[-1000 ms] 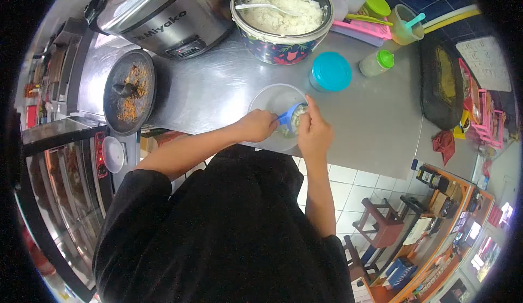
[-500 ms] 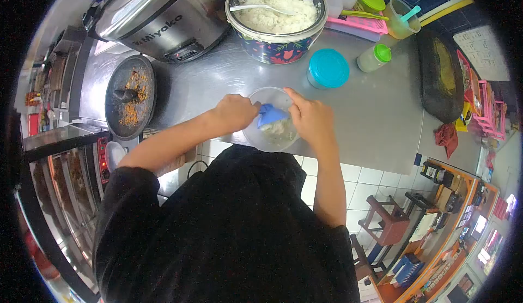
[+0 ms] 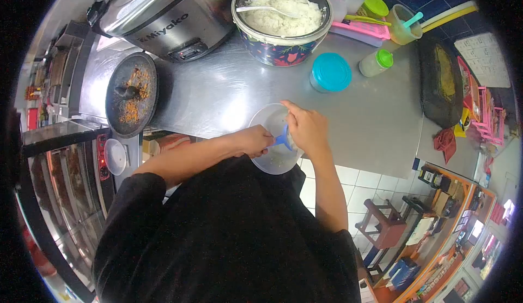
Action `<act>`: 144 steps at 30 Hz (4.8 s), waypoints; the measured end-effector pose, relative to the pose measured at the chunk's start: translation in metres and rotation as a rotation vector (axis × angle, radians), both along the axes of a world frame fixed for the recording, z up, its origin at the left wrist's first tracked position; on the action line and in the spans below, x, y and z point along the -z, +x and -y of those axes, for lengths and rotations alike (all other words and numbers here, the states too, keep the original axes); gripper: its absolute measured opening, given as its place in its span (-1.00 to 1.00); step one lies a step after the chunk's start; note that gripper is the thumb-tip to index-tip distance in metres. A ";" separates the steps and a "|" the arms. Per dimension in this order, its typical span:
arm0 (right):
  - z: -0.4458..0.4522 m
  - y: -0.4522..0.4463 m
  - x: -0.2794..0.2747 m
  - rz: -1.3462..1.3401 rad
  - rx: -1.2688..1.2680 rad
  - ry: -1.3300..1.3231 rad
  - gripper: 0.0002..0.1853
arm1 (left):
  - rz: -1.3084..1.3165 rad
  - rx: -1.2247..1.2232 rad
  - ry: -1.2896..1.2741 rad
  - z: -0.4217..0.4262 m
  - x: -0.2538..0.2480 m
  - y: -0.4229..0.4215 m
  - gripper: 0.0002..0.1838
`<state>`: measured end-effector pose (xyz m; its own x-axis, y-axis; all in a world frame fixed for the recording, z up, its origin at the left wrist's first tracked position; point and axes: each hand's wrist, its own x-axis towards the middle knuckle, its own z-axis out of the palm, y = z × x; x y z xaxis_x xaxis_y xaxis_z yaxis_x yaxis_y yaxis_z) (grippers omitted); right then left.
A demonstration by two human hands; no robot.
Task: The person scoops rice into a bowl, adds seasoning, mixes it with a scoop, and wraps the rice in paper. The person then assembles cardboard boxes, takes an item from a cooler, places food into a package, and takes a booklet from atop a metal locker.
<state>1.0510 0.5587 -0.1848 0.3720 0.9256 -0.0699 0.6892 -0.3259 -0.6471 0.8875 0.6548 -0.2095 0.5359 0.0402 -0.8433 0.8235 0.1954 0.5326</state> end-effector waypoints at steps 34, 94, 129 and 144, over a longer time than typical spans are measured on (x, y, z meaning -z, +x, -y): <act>0.017 -0.004 0.000 0.273 0.166 0.136 -0.65 | 0.530 0.488 0.733 -0.023 -0.004 -0.007 -0.65; 0.001 0.044 0.063 -0.175 0.159 0.312 -0.58 | 0.192 0.433 1.351 -0.031 -0.032 0.035 -0.87; -0.702 -0.452 -0.001 0.638 -0.535 0.376 -0.54 | 0.432 -0.931 1.111 -0.338 -0.077 -0.466 -0.77; -0.715 -0.442 -0.023 0.519 -0.402 0.221 -0.76 | 0.475 -1.155 0.991 -0.451 -0.078 -0.454 -0.70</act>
<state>0.6086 1.2734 -0.1614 -0.0682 0.9708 0.2301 0.9673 0.1208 -0.2228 0.4333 1.1062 -0.1313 0.0255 0.9996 -0.0104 0.2148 0.0046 0.9767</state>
